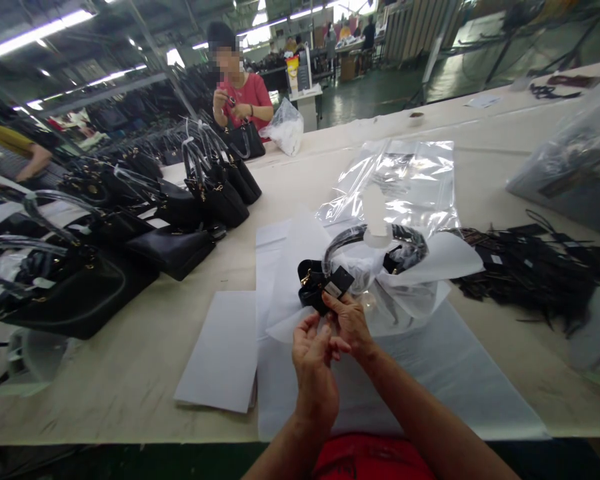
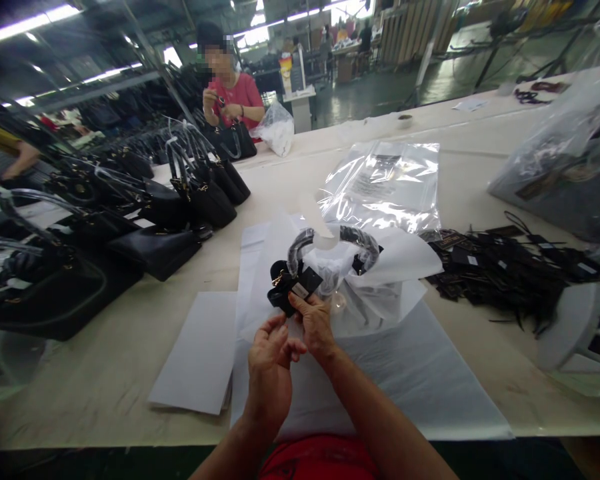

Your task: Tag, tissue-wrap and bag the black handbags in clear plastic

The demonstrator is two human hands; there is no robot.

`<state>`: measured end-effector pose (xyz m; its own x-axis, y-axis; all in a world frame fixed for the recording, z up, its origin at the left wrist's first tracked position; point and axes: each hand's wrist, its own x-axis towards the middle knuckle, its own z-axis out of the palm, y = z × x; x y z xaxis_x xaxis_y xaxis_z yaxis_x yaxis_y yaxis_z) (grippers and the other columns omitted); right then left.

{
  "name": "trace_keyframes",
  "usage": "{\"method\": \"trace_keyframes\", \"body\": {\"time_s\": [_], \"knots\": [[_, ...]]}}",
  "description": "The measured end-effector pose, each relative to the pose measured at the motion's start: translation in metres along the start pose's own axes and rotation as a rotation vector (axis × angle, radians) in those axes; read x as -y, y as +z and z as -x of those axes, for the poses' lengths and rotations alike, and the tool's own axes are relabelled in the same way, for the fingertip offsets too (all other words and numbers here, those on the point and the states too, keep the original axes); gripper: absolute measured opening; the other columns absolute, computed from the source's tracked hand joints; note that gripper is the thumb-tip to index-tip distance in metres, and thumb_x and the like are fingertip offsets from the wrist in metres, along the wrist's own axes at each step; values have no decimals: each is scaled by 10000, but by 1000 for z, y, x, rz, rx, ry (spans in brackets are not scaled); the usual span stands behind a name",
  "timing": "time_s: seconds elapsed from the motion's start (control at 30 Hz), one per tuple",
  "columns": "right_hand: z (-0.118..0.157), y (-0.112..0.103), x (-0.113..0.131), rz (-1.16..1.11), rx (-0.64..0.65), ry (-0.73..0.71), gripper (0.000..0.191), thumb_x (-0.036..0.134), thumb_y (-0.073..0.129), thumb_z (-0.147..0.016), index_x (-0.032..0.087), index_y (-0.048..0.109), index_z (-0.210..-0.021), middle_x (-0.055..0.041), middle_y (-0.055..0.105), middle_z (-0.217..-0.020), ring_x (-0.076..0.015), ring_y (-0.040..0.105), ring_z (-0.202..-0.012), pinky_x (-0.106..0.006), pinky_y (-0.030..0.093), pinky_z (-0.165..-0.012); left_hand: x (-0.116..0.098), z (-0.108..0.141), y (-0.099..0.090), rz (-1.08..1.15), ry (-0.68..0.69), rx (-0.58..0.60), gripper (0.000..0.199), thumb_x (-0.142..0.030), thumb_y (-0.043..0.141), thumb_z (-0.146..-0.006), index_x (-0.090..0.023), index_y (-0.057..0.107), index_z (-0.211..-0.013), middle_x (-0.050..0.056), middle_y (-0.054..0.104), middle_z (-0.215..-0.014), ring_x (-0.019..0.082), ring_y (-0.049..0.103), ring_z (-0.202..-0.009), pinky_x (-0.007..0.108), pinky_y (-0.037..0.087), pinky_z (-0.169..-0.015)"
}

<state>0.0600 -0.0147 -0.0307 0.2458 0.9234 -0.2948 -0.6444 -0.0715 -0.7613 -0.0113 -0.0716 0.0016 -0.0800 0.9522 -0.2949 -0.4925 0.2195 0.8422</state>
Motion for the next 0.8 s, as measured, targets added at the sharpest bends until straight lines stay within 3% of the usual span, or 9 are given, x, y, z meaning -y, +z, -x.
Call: {"method": "trace_keyframes", "body": {"time_s": [0.1, 0.17, 0.3, 0.4, 0.53, 0.7, 0.8], "knots": [[-3, -2, 0, 18, 18, -13, 354, 410, 813, -468, 191, 634, -681, 49, 537, -542, -60, 295, -439, -252, 189, -418, -11, -10, 2, 215, -257, -47, 331, -228, 664, -590, -179, 491, -868, 15, 587, -855, 57, 493, -487, 192, 348, -457], [-4, -5, -1, 43, 49, -35, 365, 444, 807, -489, 187, 631, -680, 48, 540, -541, -58, 310, -434, -246, 201, -413, -13, -18, 0, 230, -340, -68, 299, -207, 662, -601, -180, 495, -849, 4, 593, -811, 43, 456, -453, 179, 325, -437], [-4, -10, -4, 140, 119, -75, 358, 491, 769, -569, 185, 636, -696, 38, 544, -523, -72, 365, -439, -244, 239, -419, -7, -34, -3, 5, -192, -85, 472, -382, 760, -519, -182, 518, -872, -21, 596, -677, 54, 435, -385, 179, 273, -390], [0, -13, -3, 208, 137, -103, 377, 541, 743, -585, 190, 621, -647, 33, 549, -509, -81, 388, -443, -252, 262, -435, -1, -45, -6, -143, -41, -82, 533, -510, 764, -435, -144, 539, -750, -23, 559, -529, 66, 408, -332, 190, 232, -362], [5, -21, -2, 370, 209, -159, 438, 613, 659, -649, 208, 562, -516, 19, 512, -448, -109, 416, -457, -284, 299, -484, -1, -55, -9, -179, 82, -85, 438, -462, 757, -440, -147, 541, -652, -58, 472, -390, 61, 383, -331, 187, 232, -377], [5, -32, -7, 505, 278, -296, 307, 505, 584, -782, 222, 612, -666, 24, 493, -524, -123, 424, -513, -290, 326, -544, -3, -60, -8, -207, 174, -71, 351, -409, 741, -470, -147, 551, -605, -62, 452, -371, 54, 364, -344, 185, 244, -392], [4, -32, -8, 488, 286, -317, 242, 443, 567, -808, 216, 638, -852, 25, 520, -615, -119, 438, -558, -270, 343, -555, -2, -63, -6, -228, 213, -84, 334, -407, 720, -497, -143, 566, -632, -57, 467, -385, 56, 372, -352, 186, 257, -401]]}}
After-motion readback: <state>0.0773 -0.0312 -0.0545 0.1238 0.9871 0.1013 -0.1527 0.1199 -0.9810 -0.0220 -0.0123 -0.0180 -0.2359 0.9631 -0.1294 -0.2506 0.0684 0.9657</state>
